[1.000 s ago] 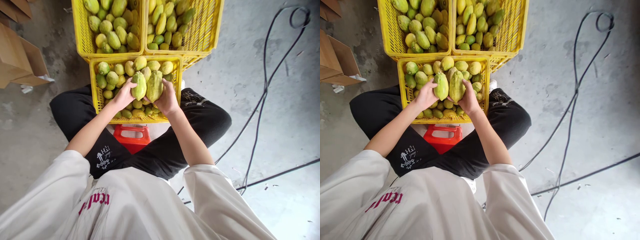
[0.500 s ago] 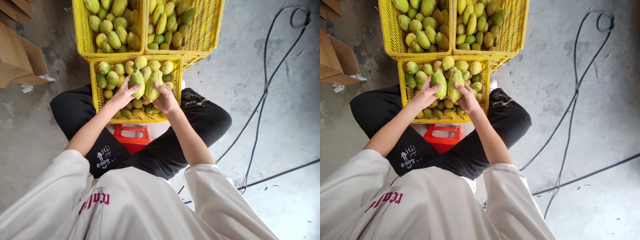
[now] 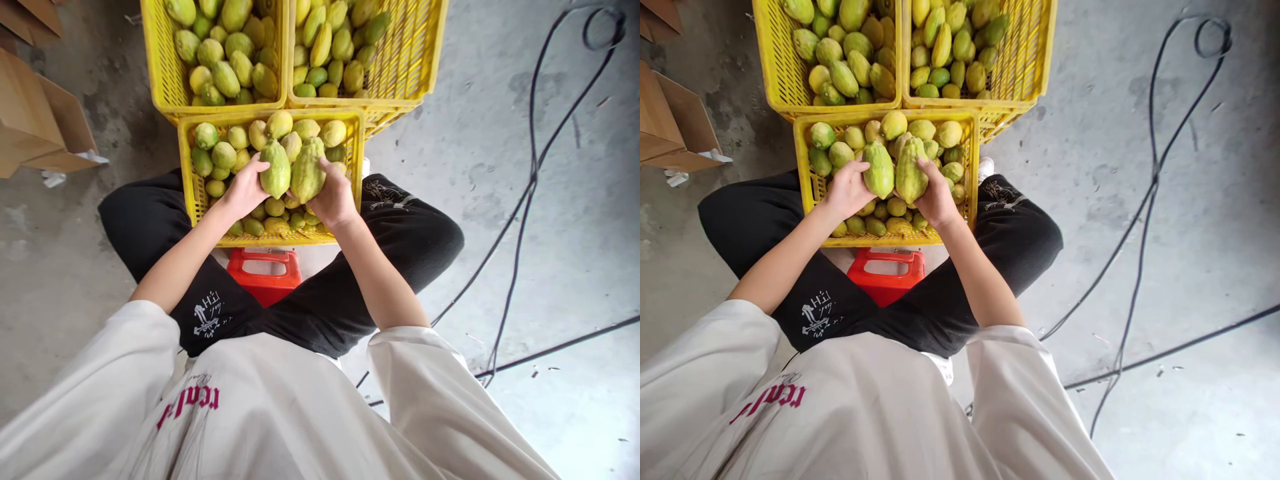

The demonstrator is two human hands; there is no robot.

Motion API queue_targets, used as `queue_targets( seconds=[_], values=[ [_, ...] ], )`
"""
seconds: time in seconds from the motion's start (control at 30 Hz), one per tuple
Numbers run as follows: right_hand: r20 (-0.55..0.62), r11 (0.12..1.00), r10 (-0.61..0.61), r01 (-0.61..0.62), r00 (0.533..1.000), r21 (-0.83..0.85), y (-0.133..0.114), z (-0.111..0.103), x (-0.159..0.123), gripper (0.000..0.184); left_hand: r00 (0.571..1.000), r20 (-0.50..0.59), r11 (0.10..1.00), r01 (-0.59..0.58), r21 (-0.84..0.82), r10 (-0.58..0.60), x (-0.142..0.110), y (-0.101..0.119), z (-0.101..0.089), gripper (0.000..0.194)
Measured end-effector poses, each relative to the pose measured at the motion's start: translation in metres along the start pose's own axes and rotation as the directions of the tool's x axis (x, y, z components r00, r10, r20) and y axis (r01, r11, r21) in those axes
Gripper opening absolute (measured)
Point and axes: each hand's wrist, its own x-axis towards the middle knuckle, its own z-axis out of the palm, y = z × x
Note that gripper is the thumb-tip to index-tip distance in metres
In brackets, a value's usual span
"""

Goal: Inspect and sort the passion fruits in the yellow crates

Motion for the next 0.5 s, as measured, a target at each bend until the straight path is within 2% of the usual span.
queue_targets(
  seconds=[0.1,0.2,0.3,0.4,0.5],
  values=[
    [-0.024,0.999,-0.036,0.035,0.999,-0.021,-0.001,-0.003,0.000,0.063,1.000,0.008,1.000,-0.017,-0.009,0.017,0.002,-0.004,-0.002,0.029],
    [-0.032,0.995,-0.092,0.093,0.995,0.022,0.002,-0.007,0.002,0.063,1.000,0.014,1.000,-0.016,-0.009,0.016,0.004,-0.008,-0.006,0.038],
    [-0.078,0.994,-0.099,0.102,0.992,0.037,0.004,-0.008,0.003,0.056,1.000,0.010,1.000,-0.017,-0.003,0.017,0.005,-0.011,-0.010,0.040],
    [-0.094,0.995,-0.082,0.087,0.992,0.049,0.003,-0.007,0.003,0.052,1.000,0.008,1.000,-0.030,0.008,0.030,0.005,-0.012,-0.013,0.052],
    [-0.095,0.995,-0.073,0.079,0.993,0.064,0.003,-0.005,0.003,0.052,0.998,0.058,0.999,-0.034,0.025,0.033,0.006,-0.014,-0.015,0.067]
  ],
)
